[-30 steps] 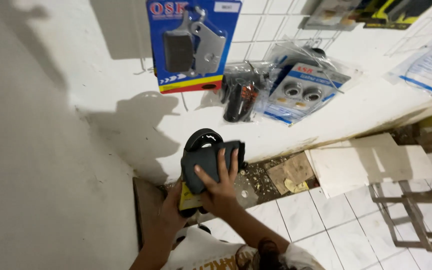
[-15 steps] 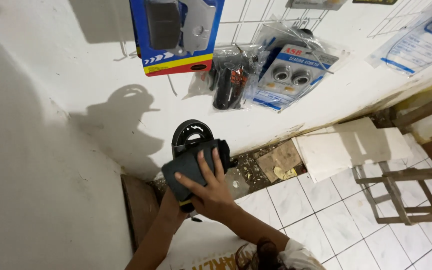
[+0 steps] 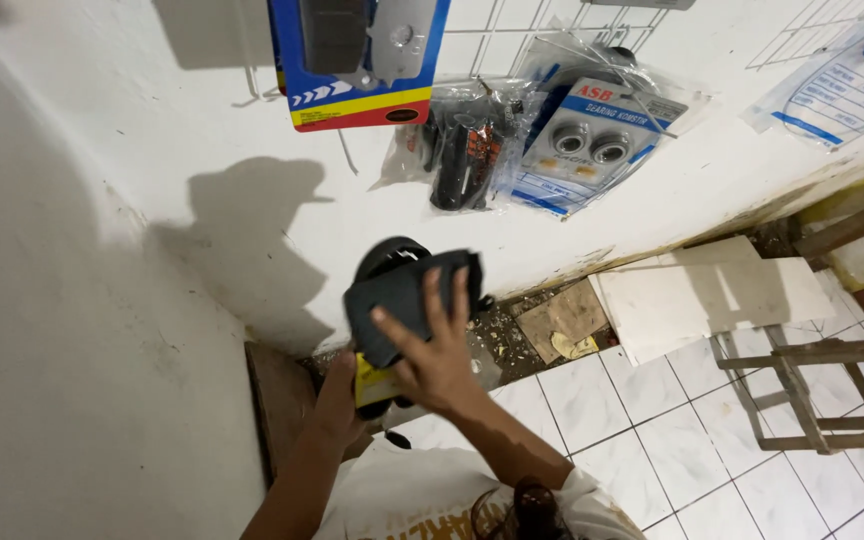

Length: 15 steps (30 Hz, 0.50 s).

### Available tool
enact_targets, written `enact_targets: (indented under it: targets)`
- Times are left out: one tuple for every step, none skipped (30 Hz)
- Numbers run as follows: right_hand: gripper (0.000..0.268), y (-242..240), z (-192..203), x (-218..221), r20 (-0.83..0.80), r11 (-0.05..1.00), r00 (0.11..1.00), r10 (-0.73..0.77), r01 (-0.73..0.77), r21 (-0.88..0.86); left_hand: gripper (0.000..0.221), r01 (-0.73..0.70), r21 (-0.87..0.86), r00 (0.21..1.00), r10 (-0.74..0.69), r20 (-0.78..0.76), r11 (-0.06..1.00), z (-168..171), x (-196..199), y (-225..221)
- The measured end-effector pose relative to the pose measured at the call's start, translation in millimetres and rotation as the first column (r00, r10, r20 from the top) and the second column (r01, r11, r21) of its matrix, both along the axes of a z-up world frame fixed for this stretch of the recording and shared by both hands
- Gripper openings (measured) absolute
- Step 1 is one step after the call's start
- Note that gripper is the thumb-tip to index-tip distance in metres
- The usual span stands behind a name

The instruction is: Wiping a motorcycle drive belt in its packaging using a cloth.

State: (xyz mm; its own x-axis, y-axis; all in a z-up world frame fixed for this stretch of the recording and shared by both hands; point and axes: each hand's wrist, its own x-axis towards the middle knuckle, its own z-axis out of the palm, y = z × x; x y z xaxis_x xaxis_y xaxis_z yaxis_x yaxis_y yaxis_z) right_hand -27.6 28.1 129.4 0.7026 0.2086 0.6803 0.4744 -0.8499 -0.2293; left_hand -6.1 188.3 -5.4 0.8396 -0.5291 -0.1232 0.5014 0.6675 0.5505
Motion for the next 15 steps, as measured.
enact_targets:
  targets:
    - [0.065, -2.7, 10.2, -0.8, 0.003, 1.000, 1.000, -0.003, 0.003, -0.001, 0.061, 0.003, -0.001, 1.000, -0.003, 0.003, 1.000, -1.2, -3.2, -2.4]
    - [0.066, -5.3, 20.5, -1.8, 0.024, 0.999, 0.999, -0.033, 0.032, 0.022, 0.060, 0.054, -0.015, 0.998, -0.054, -0.010, 0.998, -2.4, -6.5, -4.8]
    - [0.067, -7.2, 30.9, -2.8, 0.045, 0.997, 0.997, -0.061, 0.059, 0.046, 0.059, 0.102, -0.029, 0.994, -0.103, -0.023, 0.994, -3.2, -10.1, -6.3]
    - [0.067, -5.8, 26.5, -4.0, 0.048, 0.997, 0.997, -0.063, 0.061, 0.046, 0.059, 0.105, -0.028, 0.994, -0.105, -0.020, 0.994, -5.3, -8.7, -7.4]
    - [0.067, -4.1, 21.5, -5.6, 0.047, 0.998, 0.997, -0.057, 0.055, 0.039, 0.059, 0.100, 0.019, 0.991, -0.098, -0.086, 0.995, -7.9, -8.1, -8.2]
    - [0.066, -2.3, 16.5, -7.2, 0.046, 0.998, 0.998, -0.051, 0.049, 0.033, 0.059, 0.098, 0.066, 0.985, -0.087, -0.151, 0.993, -10.5, -7.4, -8.9]
    - [0.066, 0.0, 3.1, -10.3, 0.048, 0.998, 0.998, -0.050, 0.049, 0.032, 0.059, 0.097, 0.065, 0.985, -0.087, -0.150, 0.993, -9.8, -5.9, -8.4]
    - [0.066, 2.3, -10.3, -13.5, 0.042, 1.000, 0.999, -0.013, 0.013, -0.002, 0.056, 0.052, 0.019, 0.992, -0.049, -0.116, 0.998, -9.0, -4.6, -7.9]
    - [0.065, 4.6, -24.0, -16.9, 0.034, 0.999, 0.999, 0.025, -0.023, -0.036, 0.052, 0.008, -0.028, 0.996, -0.010, -0.083, 1.000, -8.5, -3.6, -7.3]
    - [0.065, 4.0, -23.5, -15.6, 0.036, 0.999, 0.999, 0.025, -0.024, -0.037, 0.052, 0.007, -0.029, 0.997, -0.010, -0.082, 1.000, -10.9, -3.4, -7.0]
    - [0.065, 3.5, -23.2, -15.5, 0.010, 0.998, 0.999, 0.042, -0.042, -0.048, 0.055, -0.028, -0.038, 0.994, 0.023, -0.111, 0.999, -13.6, -4.5, -6.4]
    - [0.065, 3.0, -23.0, -15.4, -0.015, 0.997, 0.998, 0.059, -0.060, -0.058, 0.058, -0.063, -0.047, 0.989, 0.056, -0.139, 0.997, -16.4, -5.7, -5.9]
    - [0.065, 2.4, -9.8, -12.1, -0.014, 0.997, 0.998, 0.059, -0.059, -0.058, 0.058, -0.063, -0.047, 0.989, 0.055, -0.138, 0.997, -15.5, -6.6, -5.9]
    - [0.065, 1.8, 3.5, -8.8, -0.004, 0.999, 1.000, 0.026, -0.026, -0.027, 0.060, 0.006, -0.138, 0.993, -0.022, -0.112, 0.990, -14.6, -7.5, -5.9]
    - [0.065, 1.1, 17.2, -5.3, 0.004, 1.000, 1.000, -0.006, 0.006, 0.003, 0.061, 0.075, -0.228, 0.992, -0.095, -0.078, 0.971, -13.4, -8.4, -6.2]
